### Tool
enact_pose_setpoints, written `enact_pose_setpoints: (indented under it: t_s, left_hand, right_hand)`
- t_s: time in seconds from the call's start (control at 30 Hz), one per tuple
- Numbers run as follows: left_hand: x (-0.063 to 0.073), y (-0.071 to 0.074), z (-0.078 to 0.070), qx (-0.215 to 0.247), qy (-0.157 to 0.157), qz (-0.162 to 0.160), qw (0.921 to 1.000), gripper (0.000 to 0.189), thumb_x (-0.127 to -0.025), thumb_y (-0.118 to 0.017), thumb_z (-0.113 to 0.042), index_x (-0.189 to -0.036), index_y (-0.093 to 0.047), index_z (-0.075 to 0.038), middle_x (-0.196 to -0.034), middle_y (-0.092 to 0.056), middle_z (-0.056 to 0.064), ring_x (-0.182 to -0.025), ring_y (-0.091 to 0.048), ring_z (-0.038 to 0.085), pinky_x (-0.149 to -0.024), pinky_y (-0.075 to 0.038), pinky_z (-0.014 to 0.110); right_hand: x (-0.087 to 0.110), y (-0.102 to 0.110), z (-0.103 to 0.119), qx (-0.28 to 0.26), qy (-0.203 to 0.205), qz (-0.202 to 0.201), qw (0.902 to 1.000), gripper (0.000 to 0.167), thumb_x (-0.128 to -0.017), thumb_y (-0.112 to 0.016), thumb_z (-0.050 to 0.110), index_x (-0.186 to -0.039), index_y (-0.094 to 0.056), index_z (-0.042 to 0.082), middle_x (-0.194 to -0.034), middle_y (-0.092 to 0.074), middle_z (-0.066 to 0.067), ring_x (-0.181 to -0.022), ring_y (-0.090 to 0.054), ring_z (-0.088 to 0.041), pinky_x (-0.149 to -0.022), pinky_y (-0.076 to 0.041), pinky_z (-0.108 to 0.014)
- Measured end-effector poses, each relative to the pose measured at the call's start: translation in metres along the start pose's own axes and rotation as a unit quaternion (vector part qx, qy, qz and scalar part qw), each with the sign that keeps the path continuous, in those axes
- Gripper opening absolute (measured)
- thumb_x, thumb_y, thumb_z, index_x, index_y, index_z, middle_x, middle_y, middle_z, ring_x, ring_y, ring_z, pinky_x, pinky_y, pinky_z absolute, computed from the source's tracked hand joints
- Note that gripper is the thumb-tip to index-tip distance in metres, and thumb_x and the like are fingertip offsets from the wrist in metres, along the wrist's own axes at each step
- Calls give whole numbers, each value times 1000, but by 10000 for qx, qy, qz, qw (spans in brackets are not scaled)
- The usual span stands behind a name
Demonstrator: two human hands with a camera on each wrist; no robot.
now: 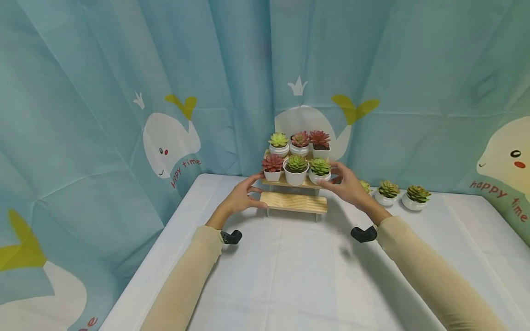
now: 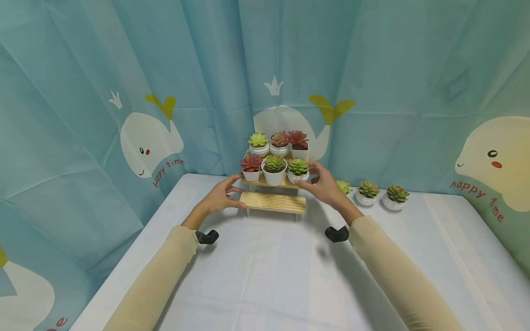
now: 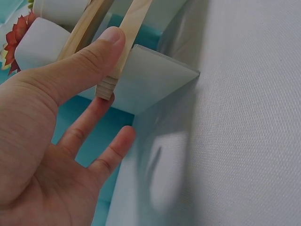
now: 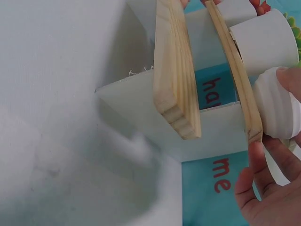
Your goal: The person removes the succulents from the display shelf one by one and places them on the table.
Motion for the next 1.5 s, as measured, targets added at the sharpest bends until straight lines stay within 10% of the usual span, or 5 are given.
enact_pose_setpoints:
  t_s: [1.5]
  left_hand:
    - [-1, 1, 0, -108, 48, 6, 9999, 97, -80, -90, -7, -160, -35, -12, -164, -35, 4, -131, -56, 31, -96, -55, 46]
  right_hand:
    - [83, 77, 1, 1110, 227, -380, 9928, 68, -92, -81, 30, -144, -46, 5, -123, -66, -18, -92, -61, -16, -72, -51, -21]
Point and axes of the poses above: each hand's wrist, its own x-axis away from the middle knuckle, its own y-axis out of the back of the hand, z = x × y, the point moved 10 cm from there along -x, towards the middle knuckle
